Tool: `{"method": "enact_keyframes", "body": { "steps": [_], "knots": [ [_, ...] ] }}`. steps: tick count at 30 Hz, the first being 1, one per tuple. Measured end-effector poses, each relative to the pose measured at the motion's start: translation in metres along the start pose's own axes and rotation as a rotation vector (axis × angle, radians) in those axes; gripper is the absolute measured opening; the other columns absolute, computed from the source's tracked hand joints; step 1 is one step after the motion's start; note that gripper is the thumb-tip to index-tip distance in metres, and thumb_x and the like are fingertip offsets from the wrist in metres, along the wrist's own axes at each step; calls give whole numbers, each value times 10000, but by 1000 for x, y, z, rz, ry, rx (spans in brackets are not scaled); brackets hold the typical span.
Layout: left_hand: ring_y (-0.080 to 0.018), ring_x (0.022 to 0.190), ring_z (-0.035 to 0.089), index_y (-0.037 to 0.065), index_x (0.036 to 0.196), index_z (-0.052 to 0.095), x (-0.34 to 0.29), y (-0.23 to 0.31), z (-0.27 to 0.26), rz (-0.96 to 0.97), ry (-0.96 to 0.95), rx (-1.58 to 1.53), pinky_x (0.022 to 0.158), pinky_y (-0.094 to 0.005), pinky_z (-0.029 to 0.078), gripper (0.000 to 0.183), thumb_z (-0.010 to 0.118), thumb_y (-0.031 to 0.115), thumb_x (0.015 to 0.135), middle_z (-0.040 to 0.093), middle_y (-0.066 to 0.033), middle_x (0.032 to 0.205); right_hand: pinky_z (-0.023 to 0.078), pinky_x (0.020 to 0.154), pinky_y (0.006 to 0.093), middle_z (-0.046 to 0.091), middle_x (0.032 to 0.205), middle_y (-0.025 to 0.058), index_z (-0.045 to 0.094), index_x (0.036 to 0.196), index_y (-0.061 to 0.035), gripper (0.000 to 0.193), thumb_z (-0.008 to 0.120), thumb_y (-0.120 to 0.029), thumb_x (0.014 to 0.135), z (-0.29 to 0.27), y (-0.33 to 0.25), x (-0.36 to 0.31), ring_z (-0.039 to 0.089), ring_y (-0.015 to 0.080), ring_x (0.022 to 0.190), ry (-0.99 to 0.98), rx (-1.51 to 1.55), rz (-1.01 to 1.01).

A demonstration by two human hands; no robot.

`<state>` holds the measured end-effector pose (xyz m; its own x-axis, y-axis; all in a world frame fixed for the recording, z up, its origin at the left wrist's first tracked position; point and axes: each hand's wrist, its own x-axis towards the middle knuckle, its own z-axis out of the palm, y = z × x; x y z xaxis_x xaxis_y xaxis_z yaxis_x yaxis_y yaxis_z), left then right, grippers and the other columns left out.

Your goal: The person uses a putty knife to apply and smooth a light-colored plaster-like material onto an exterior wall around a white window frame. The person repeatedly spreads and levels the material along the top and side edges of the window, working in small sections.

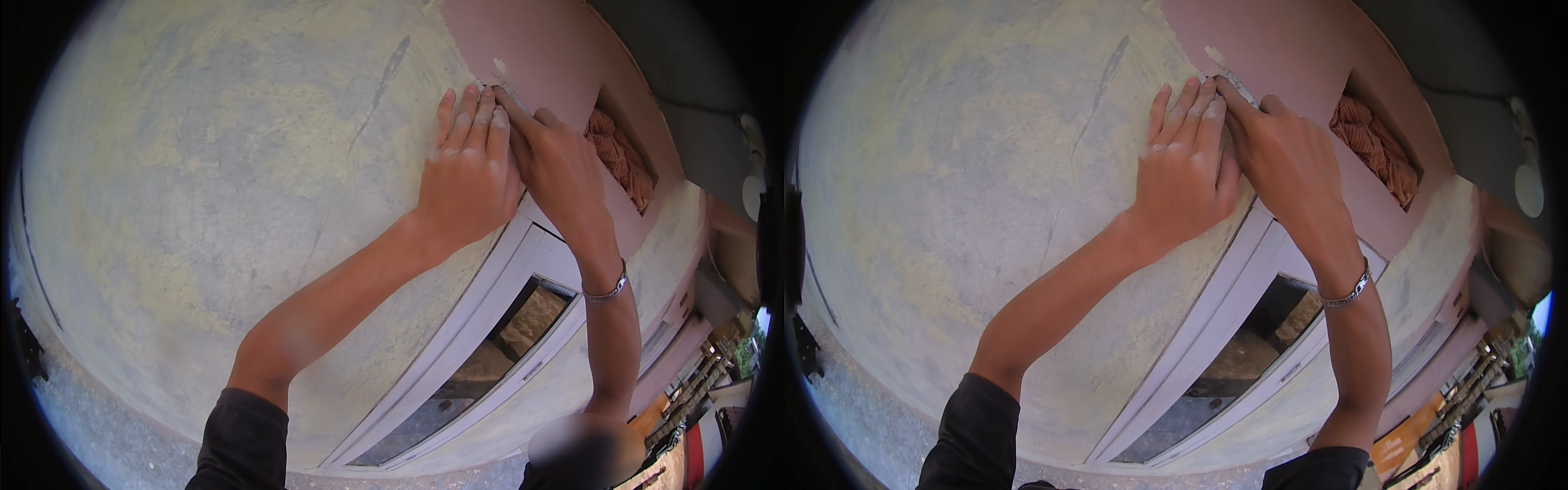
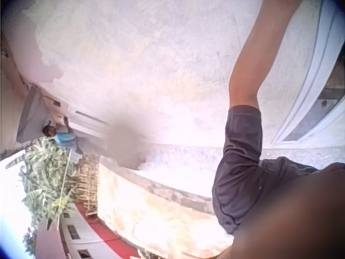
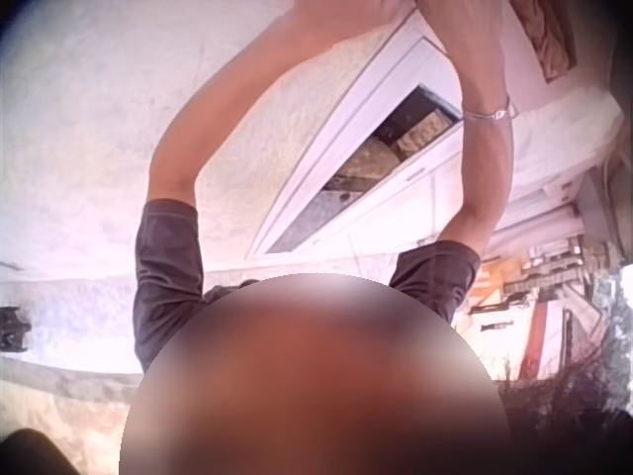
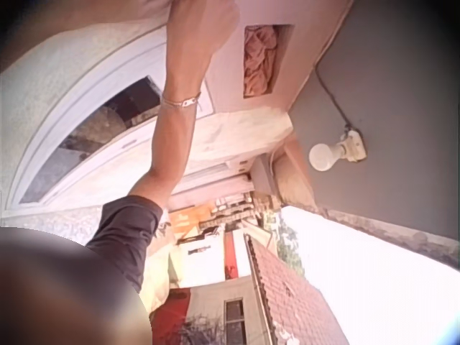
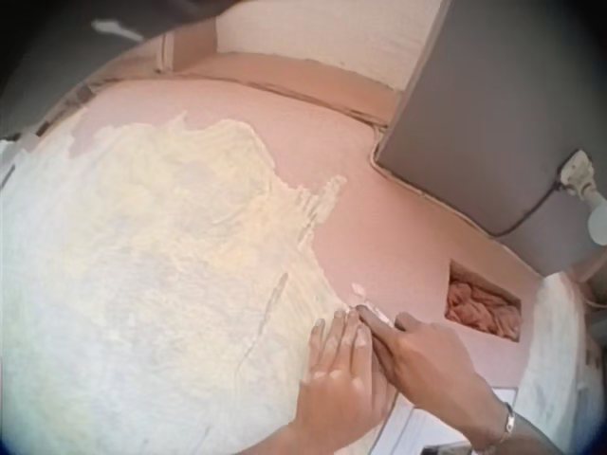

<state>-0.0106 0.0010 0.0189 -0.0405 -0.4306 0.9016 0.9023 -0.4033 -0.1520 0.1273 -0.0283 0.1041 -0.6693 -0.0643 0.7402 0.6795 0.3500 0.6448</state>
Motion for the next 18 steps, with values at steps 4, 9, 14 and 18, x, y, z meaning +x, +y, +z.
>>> {"method": "enact_keyframes", "body": {
  "steps": [4,9,14,18],
  "knots": [
    [-489,1402,600,-169,1300,651,4,-1,-2,-15,17,0,1281,-612,301,497,620,69,865,683,-365,1362,581,639,454,688,843,166,661,1495,-171,469,676,-190,1027,-2,-2,4,724,377,702,1,-32,-13],
    [-488,1400,601,-163,1305,645,10,-4,-2,-15,34,41,1278,-616,309,503,594,37,847,692,-353,1354,592,653,456,704,860,180,683,1470,-145,462,677,-171,1009,2,-6,11,734,384,716,42,-5,-12],
    [-484,1405,598,-152,1316,638,11,-4,-1,-44,3,30,1276,-611,315,506,570,16,843,687,-351,1366,571,697,495,695,871,184,680,1478,-182,431,651,-213,1048,6,-1,12,717,409,785,25,54,30],
    [-473,1416,592,-141,1339,625,11,-5,-7,-23,-48,49,1270,-618,319,512,574,11,853,685,-340,1379,576,708,498,704,879,188,679,1468,-173,423,650,-213,1048,8,-2,13,717,411,795,37,57,24]
  ]
}}
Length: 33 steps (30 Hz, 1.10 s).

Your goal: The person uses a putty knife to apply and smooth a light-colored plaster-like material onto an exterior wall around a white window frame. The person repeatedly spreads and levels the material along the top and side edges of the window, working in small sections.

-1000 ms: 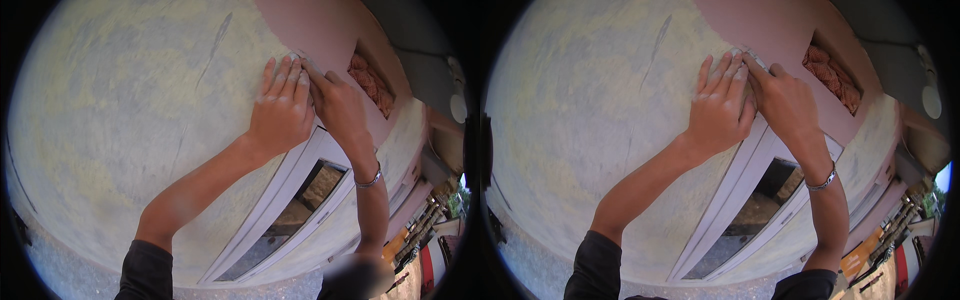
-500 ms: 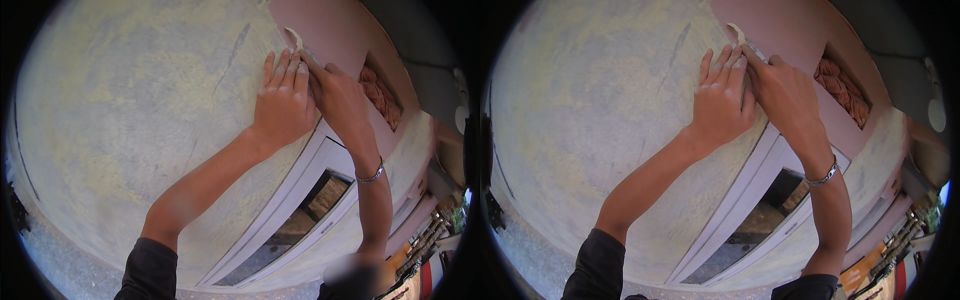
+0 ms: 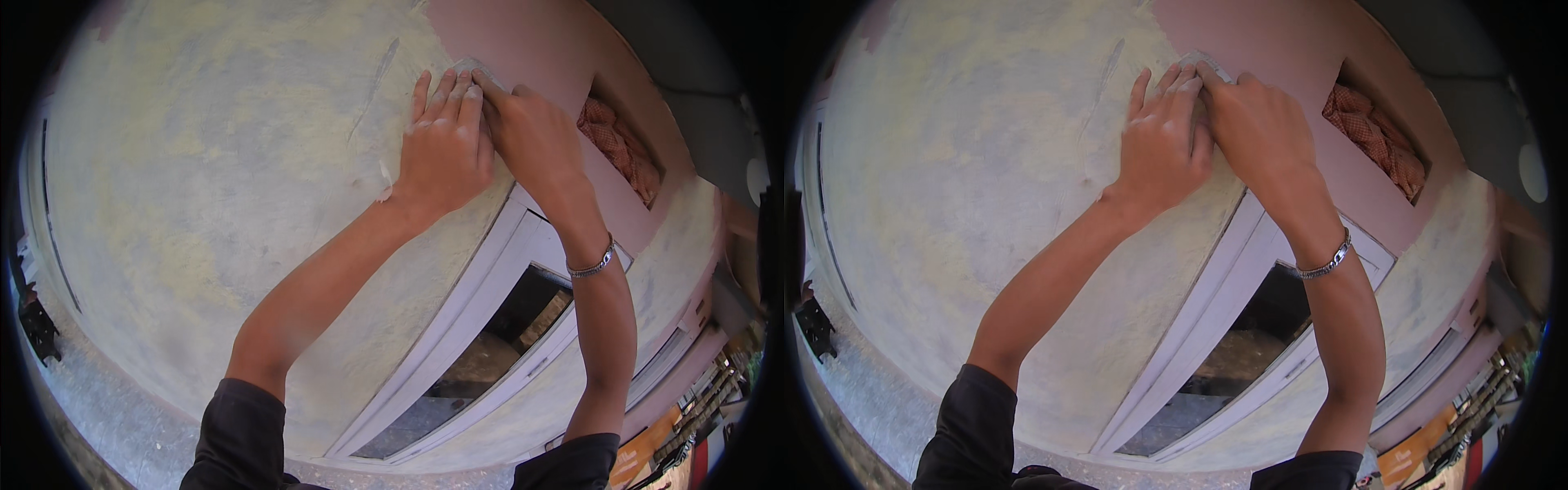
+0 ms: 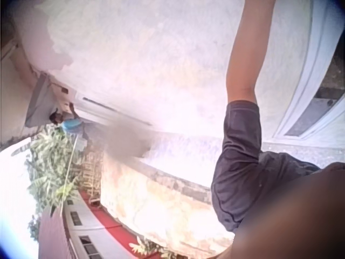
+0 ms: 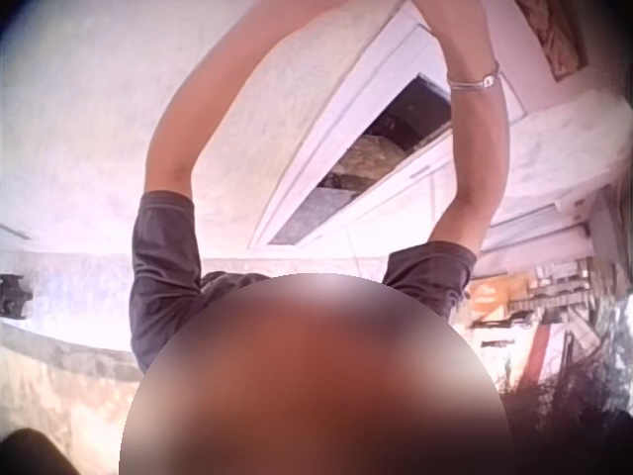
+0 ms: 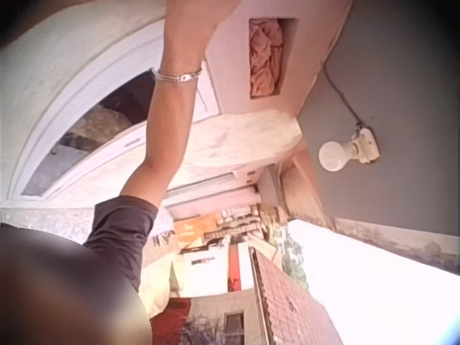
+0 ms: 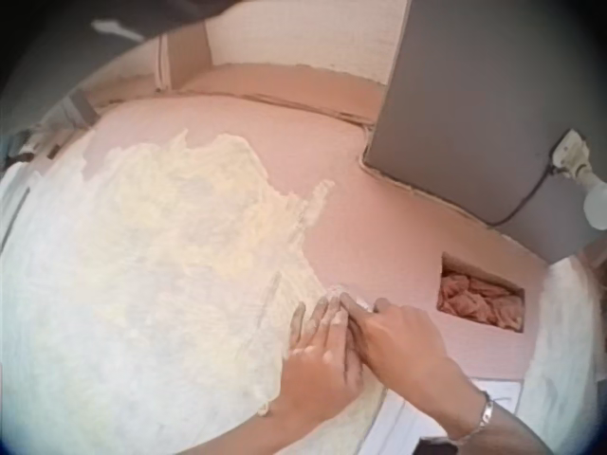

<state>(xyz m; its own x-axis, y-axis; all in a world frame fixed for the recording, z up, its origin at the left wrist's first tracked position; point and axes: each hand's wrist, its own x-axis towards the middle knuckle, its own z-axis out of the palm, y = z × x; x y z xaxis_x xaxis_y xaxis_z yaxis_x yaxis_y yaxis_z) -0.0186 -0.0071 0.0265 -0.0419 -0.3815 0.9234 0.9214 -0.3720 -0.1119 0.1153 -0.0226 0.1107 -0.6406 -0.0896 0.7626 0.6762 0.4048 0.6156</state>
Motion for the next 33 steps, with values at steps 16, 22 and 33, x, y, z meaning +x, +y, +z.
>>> {"method": "enact_keyframes", "body": {
  "steps": [16,22,33],
  "knots": [
    [-469,1347,645,-131,1274,663,7,-16,-26,11,-7,-58,1276,-611,322,415,605,61,911,706,-338,1335,576,699,491,683,857,182,684,1467,-192,434,656,-191,1035,-15,-30,6,709,412,775,-3,-18,24],
    [-480,1336,651,-129,1265,669,10,-26,-28,83,-17,-46,1269,-617,331,407,602,60,911,714,-337,1319,559,696,503,669,847,181,678,1475,-197,437,653,-192,1039,-13,-36,12,700,404,776,-103,-3,137],
    [-496,1380,615,-140,1282,648,19,-40,-34,53,-1,-128,1270,-626,323,420,602,66,918,696,-357,1342,569,685,508,704,841,203,694,1417,-177,366,631,-211,1058,-7,-44,27,720,410,777,-8,1,126]
  ]
}}
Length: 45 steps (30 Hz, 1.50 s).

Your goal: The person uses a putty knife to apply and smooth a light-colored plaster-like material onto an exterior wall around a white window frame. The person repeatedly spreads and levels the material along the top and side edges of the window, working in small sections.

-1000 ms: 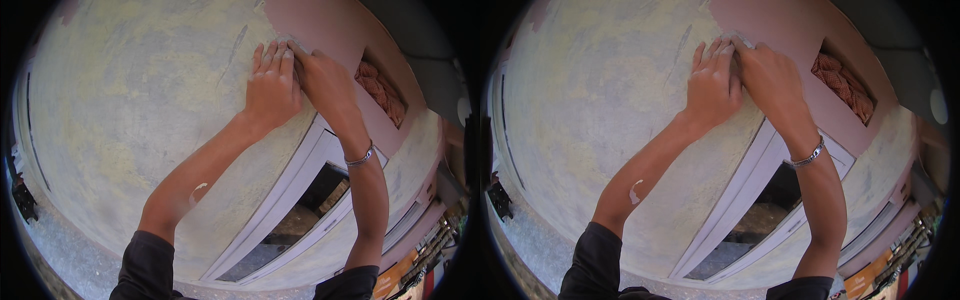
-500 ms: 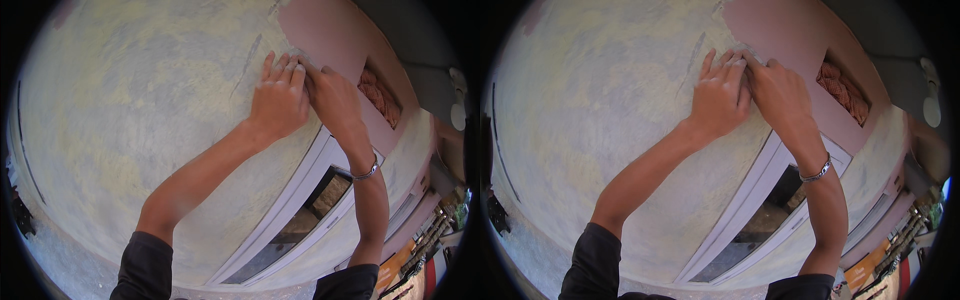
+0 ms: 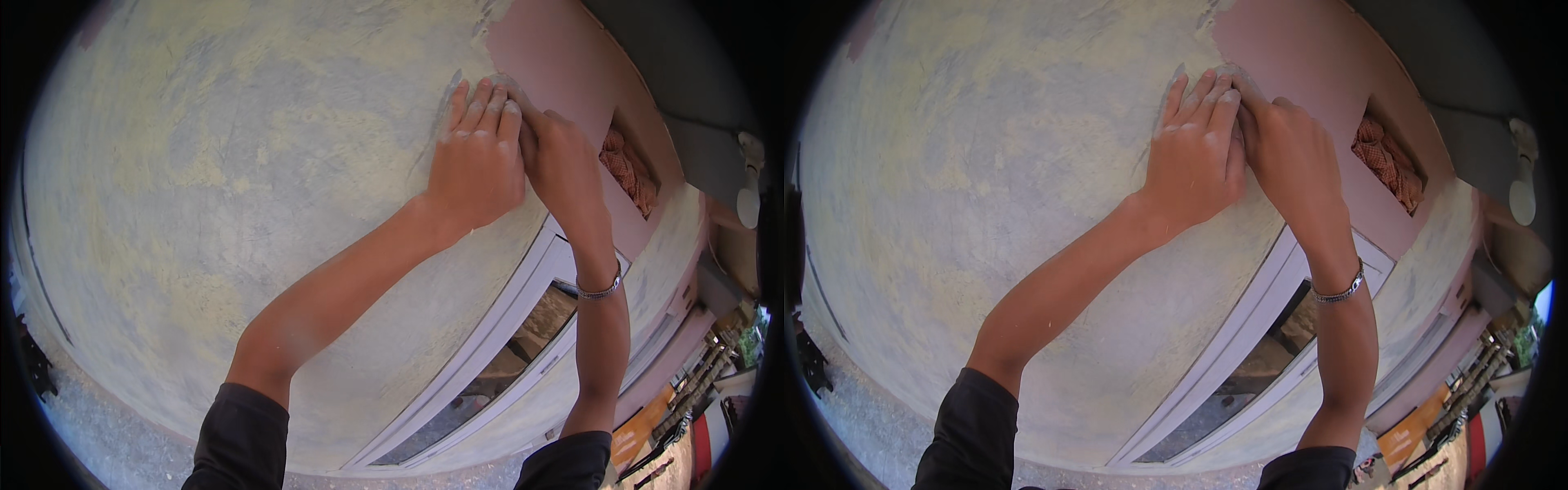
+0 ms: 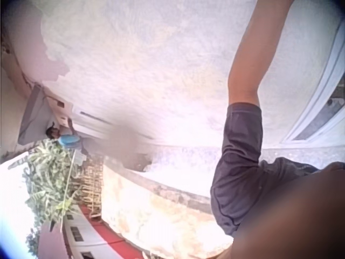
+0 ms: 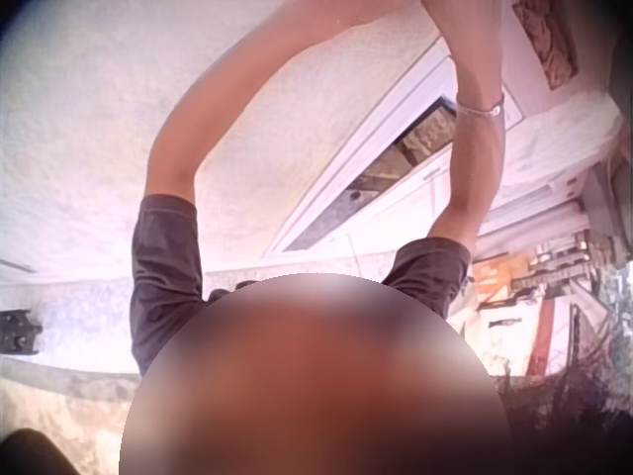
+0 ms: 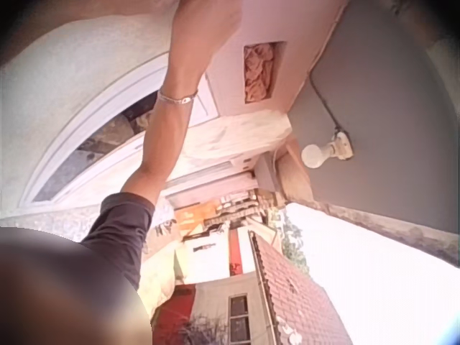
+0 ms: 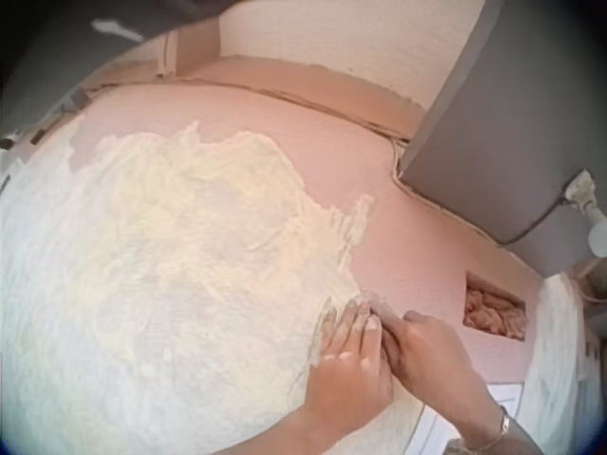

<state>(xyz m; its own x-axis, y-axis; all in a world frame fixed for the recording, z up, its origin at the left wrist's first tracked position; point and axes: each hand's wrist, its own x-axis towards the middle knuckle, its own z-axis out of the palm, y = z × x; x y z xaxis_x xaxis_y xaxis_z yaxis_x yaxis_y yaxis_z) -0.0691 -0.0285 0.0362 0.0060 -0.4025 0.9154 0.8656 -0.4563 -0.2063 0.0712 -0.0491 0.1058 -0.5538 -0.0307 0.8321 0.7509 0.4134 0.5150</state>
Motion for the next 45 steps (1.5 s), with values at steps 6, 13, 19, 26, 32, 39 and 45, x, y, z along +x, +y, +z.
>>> {"method": "enact_keyframes", "body": {
  "steps": [6,13,19,26,32,39,45],
  "knots": [
    [-502,1392,602,-149,1278,645,9,-7,-5,2,-22,-5,1277,-626,312,422,602,55,911,687,-365,1355,563,698,518,711,846,205,694,1409,-164,356,618,-206,1064,1,-4,11,714,415,789,4,25,-11],
    [-480,1388,615,-137,1272,654,20,-19,-7,-2,-49,13,1277,-619,318,419,606,64,908,697,-344,1353,549,704,535,710,848,217,697,1397,-151,346,611,-196,1064,2,-4,25,695,438,794,-21,40,-12],
    [-479,1377,623,-127,1247,671,20,-18,-9,-8,34,-7,1269,-619,332,391,600,61,911,712,-342,1322,562,725,531,714,846,216,693,1415,-162,368,619,-199,1056,1,-7,22,700,435,804,97,68,-79],
    [-484,1388,614,-134,1255,660,17,-18,-13,22,-22,-11,1273,-623,327,391,588,58,922,703,-353,1336,565,736,531,722,861,224,707,1381,-136,339,601,-186,1063,-2,-16,21,699,445,817,10,73,34],
    [-489,1395,605,-136,1279,643,22,-22,-17,-20,-63,-29,1277,-626,319,398,568,57,939,695,-347,1357,562,739,546,725,849,239,712,1372,-118,329,589,-179,1073,-2,-17,29,703,454,817,-15,100,30],
    [-481,1409,594,-124,1299,638,33,-27,-16,-64,-44,-79,1290,-610,304,404,552,65,952,693,-331,1372,570,748,538,739,896,243,725,1357,-117,320,591,-175,1072,-9,-21,40,713,456,825,-1,98,24],
    [-466,1426,580,-103,1340,634,40,-38,-18,-23,-3,-95,1290,-610,295,426,538,56,956,706,-294,1374,581,771,539,753,928,228,736,1296,-102,288,596,-196,1062,-2,-24,48,723,447,858,90,120,37]
  ]
}}
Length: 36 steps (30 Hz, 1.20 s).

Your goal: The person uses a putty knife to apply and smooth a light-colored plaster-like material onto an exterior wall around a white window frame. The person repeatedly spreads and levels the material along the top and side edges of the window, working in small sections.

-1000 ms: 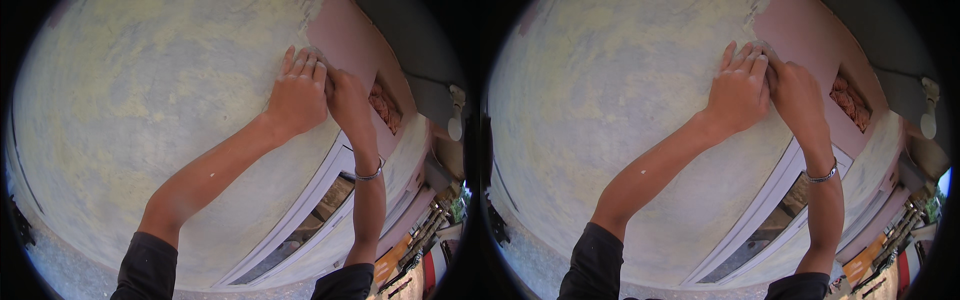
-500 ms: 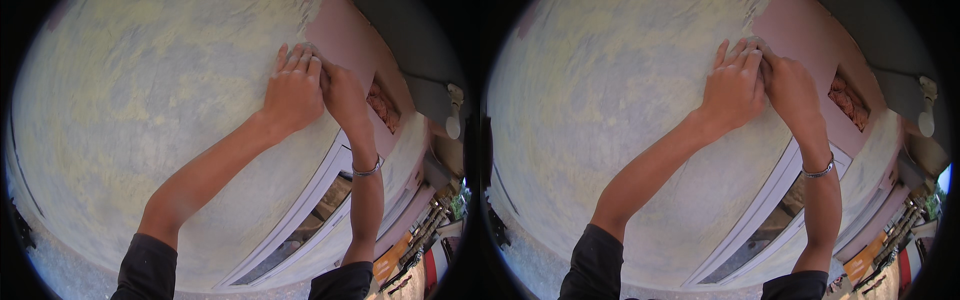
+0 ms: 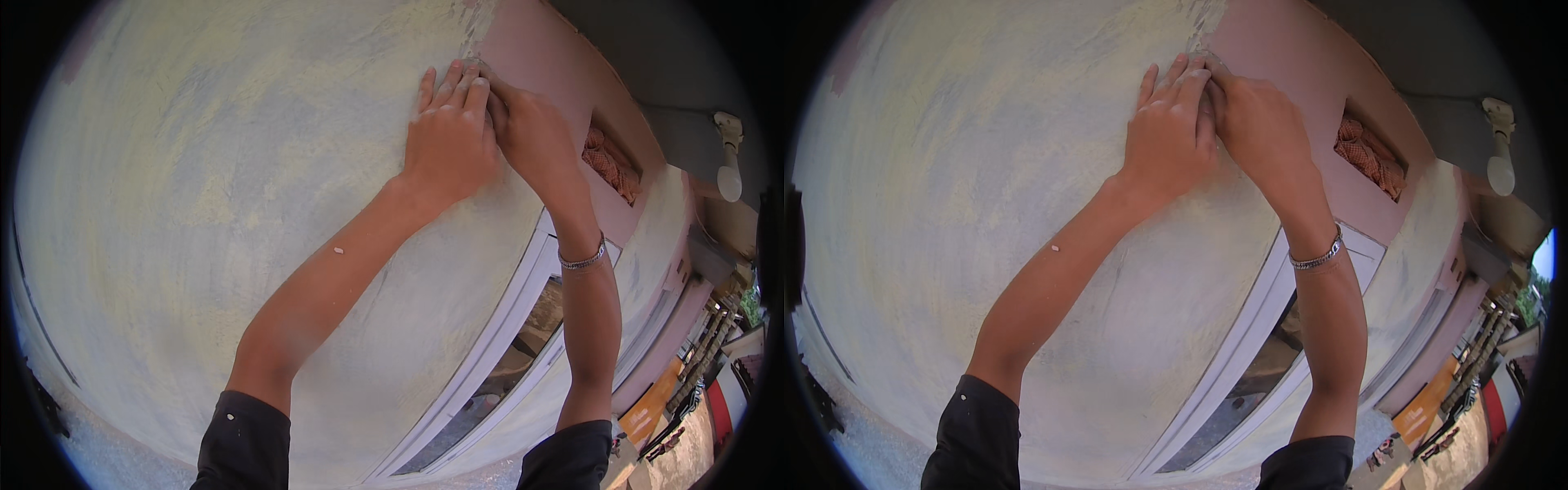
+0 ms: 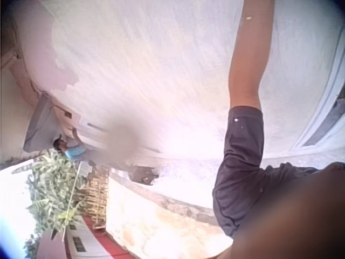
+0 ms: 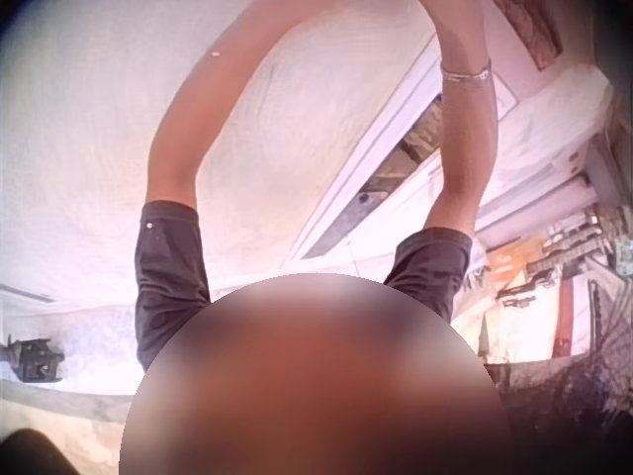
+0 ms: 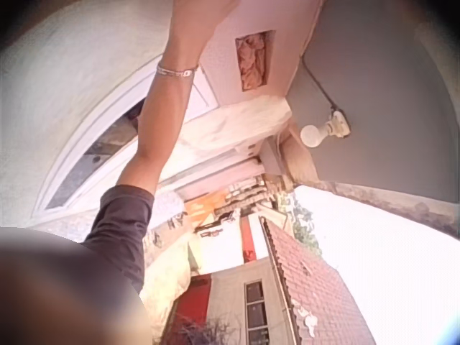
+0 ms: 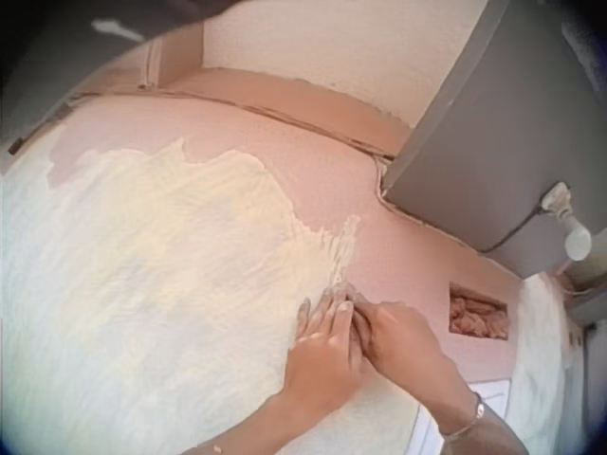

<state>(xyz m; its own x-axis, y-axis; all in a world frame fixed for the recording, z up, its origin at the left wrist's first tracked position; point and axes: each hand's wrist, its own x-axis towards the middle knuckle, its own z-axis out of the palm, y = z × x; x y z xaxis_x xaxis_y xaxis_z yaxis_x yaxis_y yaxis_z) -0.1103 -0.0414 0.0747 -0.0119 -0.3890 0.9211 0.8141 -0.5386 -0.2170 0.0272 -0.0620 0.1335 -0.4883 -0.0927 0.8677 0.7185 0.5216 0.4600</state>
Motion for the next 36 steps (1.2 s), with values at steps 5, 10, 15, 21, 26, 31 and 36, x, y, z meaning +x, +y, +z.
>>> {"method": "enact_keyframes", "body": {
  "steps": [5,10,15,21,26,31,36],
  "knots": [
    [-461,1429,579,-89,1346,639,7,-6,-5,-28,-67,-10,1286,-606,300,422,520,49,965,712,-282,1370,587,781,540,764,944,202,740,1270,-104,277,592,-192,1054,1,1,8,725,447,885,-37,16,14],
    [-457,1418,589,-81,1340,641,14,-8,-7,5,-3,-24,1285,-603,303,410,500,33,973,725,-275,1347,588,791,545,768,955,202,748,1250,-102,268,583,-187,1057,-4,-2,15,725,455,903,5,37,12],
    [-464,1387,611,-72,1327,648,16,-11,-2,17,0,-11,1280,-602,319,395,493,33,978,743,-276,1288,588,791,548,762,944,222,757,1212,-81,262,578,-202,1064,-1,-4,18,724,459,894,-33,-16,62],
    [-462,1375,618,-66,1324,648,20,-17,4,-41,-35,-43,1275,-591,339,402,494,26,964,752,-278,1240,584,792,548,763,959,222,759,1214,-84,268,583,-218,1063,0,2,24,721,460,910,-52,0,40],
    [-466,1374,613,-60,1331,651,44,-12,-8,-38,-11,-95,1242,-559,398,413,505,28,954,732,-313,1264,580,778,535,757,960,227,764,1220,-71,276,584,-212,1065,0,1,40,712,463,909,17,28,32],
    [-452,1391,605,0,1387,664,20,11,-56,-277,-307,-207,1155,-468,497,404,564,98,1008,666,-266,1444,575,779,511,753,983,241,766,1268,-68,283,591,-162,1067,-23,-30,15,711,457,901,-193,96,197],
    [-432,1370,656,-25,1381,698,-256,51,-298,-973,-837,-939,1199,-568,459,369,630,87,1037,743,-265,1349,490,585,405,602,754,103,619,1573,-236,490,661,-336,1095,-49,-96,-202,596,268,603,-721,550,42]
  ]
}}
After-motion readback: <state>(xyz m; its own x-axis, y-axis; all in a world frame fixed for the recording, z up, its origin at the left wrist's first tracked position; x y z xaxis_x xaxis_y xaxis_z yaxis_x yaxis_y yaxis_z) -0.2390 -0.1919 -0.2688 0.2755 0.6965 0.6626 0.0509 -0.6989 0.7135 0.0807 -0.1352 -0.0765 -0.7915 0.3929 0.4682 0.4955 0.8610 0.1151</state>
